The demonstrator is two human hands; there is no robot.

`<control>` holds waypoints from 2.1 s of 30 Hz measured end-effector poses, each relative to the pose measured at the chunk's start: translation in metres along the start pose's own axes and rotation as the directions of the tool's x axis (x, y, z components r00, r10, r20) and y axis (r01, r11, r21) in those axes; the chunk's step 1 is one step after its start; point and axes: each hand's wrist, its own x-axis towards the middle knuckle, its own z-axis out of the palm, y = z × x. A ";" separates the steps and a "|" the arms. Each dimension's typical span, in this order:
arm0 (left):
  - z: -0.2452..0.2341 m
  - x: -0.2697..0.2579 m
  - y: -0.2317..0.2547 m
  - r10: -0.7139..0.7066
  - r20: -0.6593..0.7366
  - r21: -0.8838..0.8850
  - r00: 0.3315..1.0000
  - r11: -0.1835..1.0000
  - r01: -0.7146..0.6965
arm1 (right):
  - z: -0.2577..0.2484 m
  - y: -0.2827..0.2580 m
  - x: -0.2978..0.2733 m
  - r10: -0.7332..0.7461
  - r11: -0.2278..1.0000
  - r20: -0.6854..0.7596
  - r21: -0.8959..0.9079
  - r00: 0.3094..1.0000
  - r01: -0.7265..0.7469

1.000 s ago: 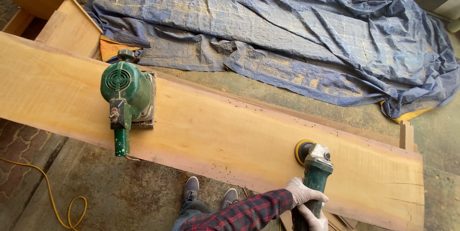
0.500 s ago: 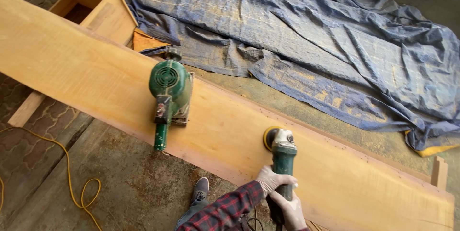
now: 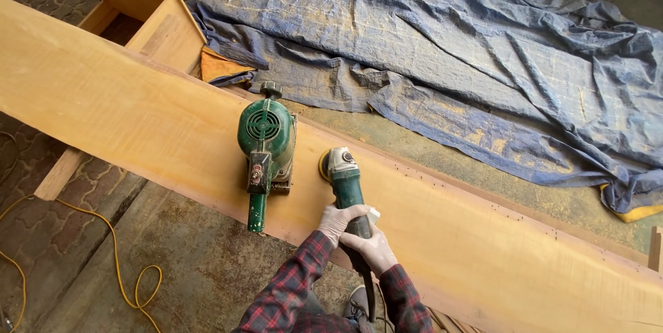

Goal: The person sands a long wooden board laid across sawhorses, moving an angle grinder with a sanding disc back and forth along the board's surface. A stationary belt sander rests on the board while the person works around it, covering different sections of the wood.

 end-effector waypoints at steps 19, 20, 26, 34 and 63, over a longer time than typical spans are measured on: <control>0.236 -0.007 -0.167 -0.375 0.439 0.597 0.817 0.801 0.047 | -0.231 0.254 -0.051 0.114 0.832 -0.526 0.514 0.843 0.208; 0.235 -0.008 -0.170 -0.396 0.436 0.616 0.808 0.786 0.053 | -0.229 0.254 -0.051 0.114 0.845 -0.513 0.501 0.851 0.189; 0.203 -0.014 -0.154 -0.346 0.398 0.555 0.850 0.828 0.078 | -0.199 0.233 -0.047 0.102 0.890 -0.458 0.438 0.883 0.125; 0.110 -0.015 -0.111 -0.114 0.293 0.277 0.949 0.961 0.030 | -0.115 0.133 -0.050 0.134 0.955 -0.326 0.294 0.936 -0.034; 0.198 -0.065 -0.192 -0.361 0.388 0.522 0.848 0.845 0.121 | -0.159 0.242 -0.107 0.258 0.869 -0.403 0.494 0.878 -0.029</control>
